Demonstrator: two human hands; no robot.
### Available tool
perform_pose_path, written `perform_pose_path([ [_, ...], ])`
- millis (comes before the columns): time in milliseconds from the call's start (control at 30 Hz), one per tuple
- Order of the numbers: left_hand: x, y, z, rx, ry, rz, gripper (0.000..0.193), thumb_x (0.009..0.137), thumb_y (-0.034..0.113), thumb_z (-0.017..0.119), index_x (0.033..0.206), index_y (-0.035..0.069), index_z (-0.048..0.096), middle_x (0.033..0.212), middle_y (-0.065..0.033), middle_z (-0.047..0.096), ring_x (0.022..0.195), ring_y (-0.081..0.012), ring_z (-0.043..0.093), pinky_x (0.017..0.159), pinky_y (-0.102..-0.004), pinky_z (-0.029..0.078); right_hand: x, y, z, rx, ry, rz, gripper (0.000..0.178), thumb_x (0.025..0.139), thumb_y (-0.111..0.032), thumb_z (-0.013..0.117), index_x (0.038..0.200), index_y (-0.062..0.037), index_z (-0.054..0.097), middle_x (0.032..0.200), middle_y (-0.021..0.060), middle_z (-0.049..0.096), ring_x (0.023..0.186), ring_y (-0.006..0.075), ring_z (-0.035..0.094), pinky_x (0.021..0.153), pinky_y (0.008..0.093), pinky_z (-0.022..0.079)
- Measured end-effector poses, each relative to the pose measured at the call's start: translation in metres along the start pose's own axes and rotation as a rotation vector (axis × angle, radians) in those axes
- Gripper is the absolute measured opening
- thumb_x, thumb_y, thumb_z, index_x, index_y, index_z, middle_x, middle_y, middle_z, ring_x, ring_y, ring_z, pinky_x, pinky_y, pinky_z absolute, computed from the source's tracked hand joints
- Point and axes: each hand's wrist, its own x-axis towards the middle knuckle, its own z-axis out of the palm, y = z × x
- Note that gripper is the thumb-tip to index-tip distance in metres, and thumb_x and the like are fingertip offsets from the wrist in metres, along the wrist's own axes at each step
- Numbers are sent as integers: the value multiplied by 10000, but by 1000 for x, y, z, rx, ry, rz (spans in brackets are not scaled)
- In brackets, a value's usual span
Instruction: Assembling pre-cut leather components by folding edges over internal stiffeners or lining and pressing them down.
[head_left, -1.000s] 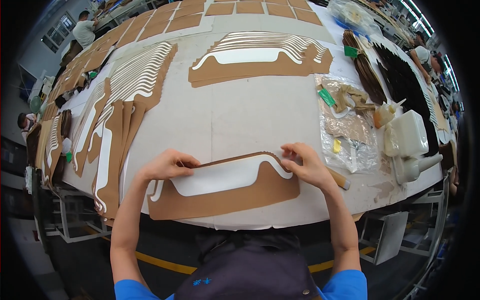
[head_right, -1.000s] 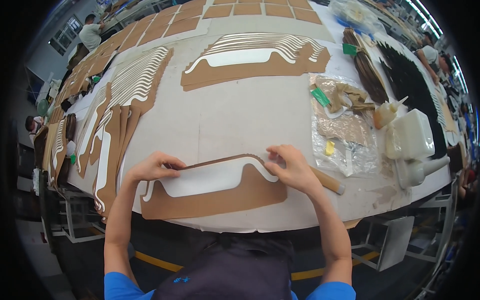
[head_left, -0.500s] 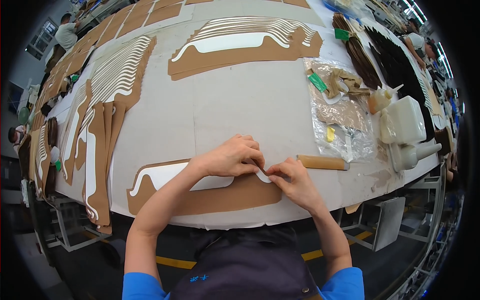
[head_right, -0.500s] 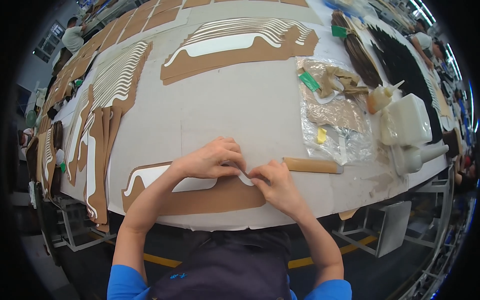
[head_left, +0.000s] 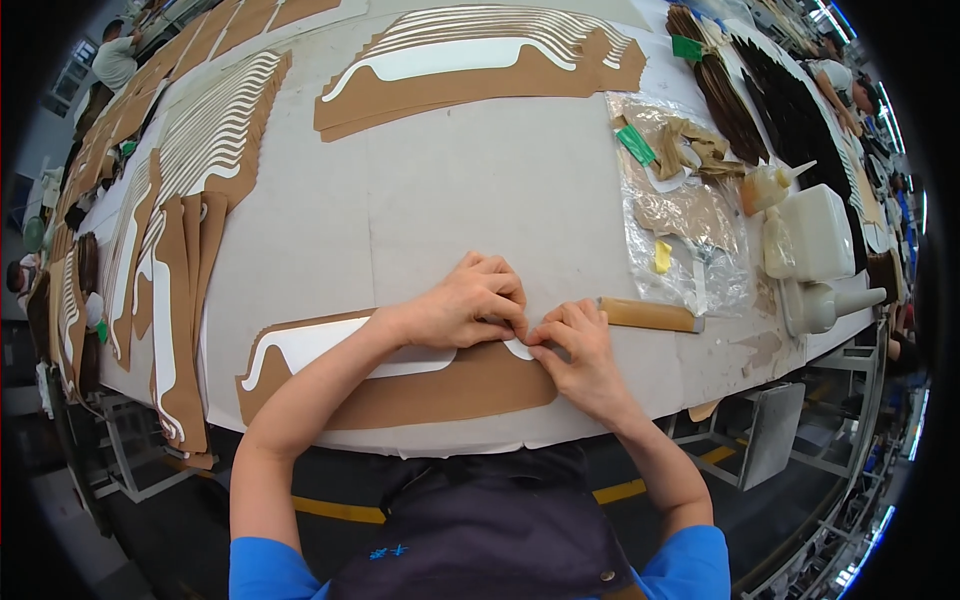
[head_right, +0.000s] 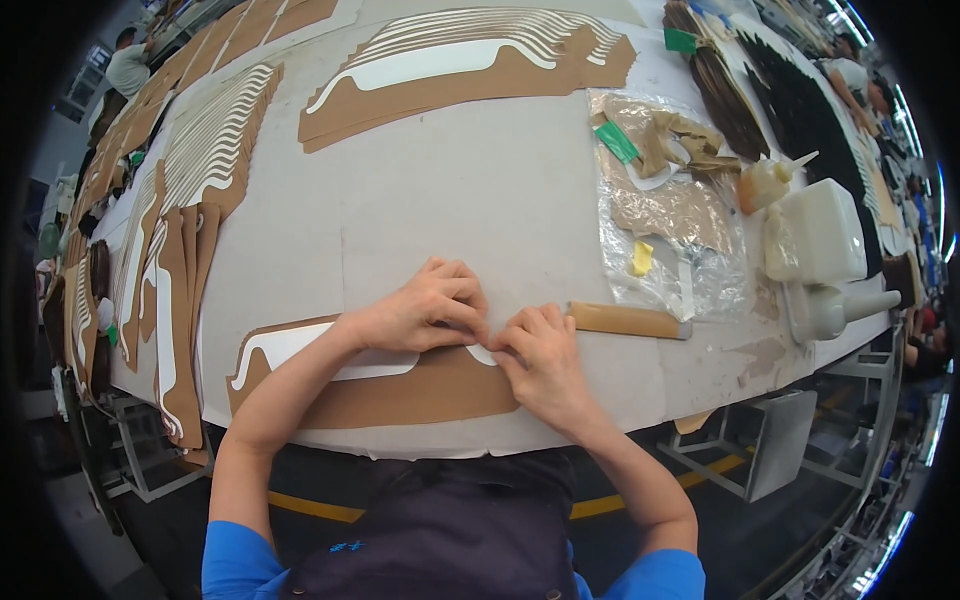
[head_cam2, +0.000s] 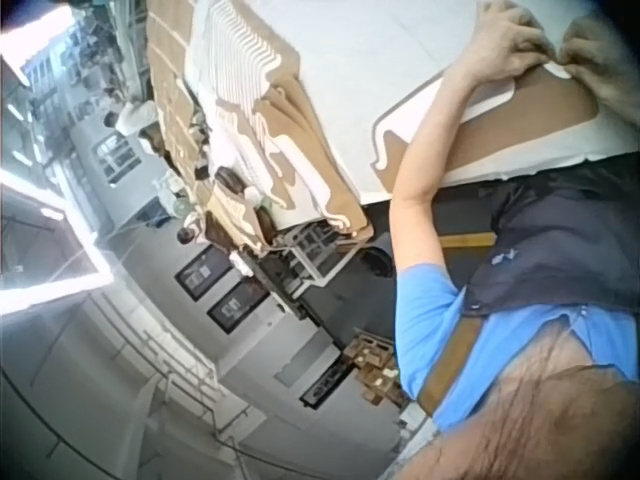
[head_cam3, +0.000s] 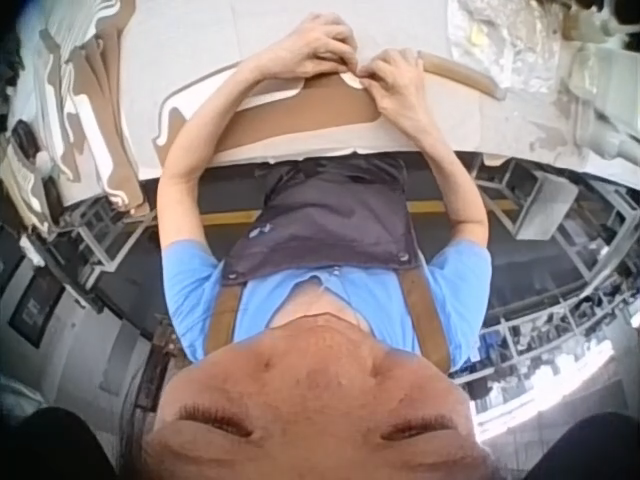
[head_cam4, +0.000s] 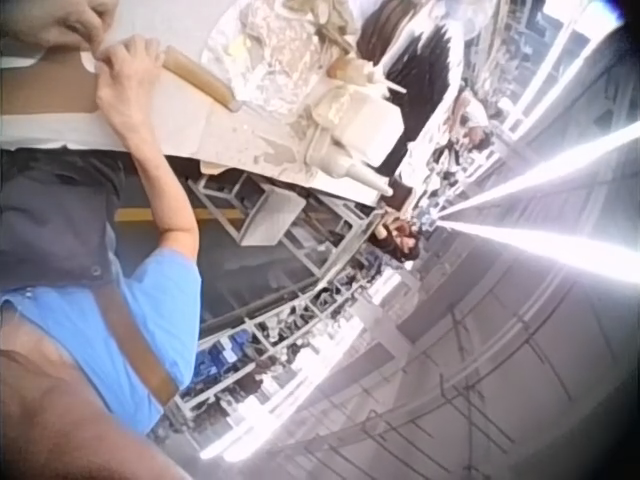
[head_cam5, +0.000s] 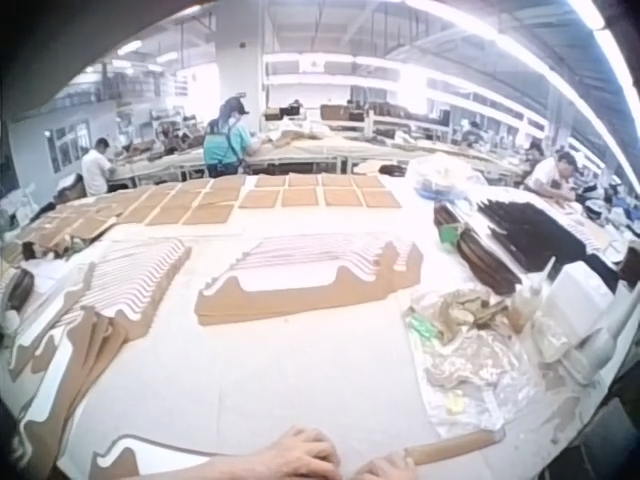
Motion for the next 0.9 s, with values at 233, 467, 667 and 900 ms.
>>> perform_pose_path([
  [233,2,-4,-5,-58,-53,37,171,895,122,771,1018,222,835,1039,44,633,1131,-201,555,1078,-405,351,-8,11,3,46,58,-55,162,836,-18,773,970,-110,779,980,0,647,991,228,540,876,386,370],
  [467,1,-11,-6,-36,-56,124,235,889,78,740,1019,243,846,1050,35,646,1149,-206,564,1083,-406,364,-13,24,-3,-341,94,-541,361,731,-39,708,1086,-24,769,1080,83,668,1104,292,616,899,447,450],
  [667,-8,14,-1,374,171,275,342,817,7,754,1113,174,787,1206,-17,662,1151,-250,603,987,-431,462,-15,10,-7,-303,-19,-480,460,775,-69,733,1230,-1,716,1154,134,638,1116,327,609,929,469,454],
  [900,-50,33,26,472,305,1,251,873,59,706,1123,47,703,1215,-94,663,1121,-252,654,920,-407,526,-4,-9,6,-50,18,-49,422,877,-71,760,1298,-59,724,1116,93,605,1097,288,523,956,451,382],
])
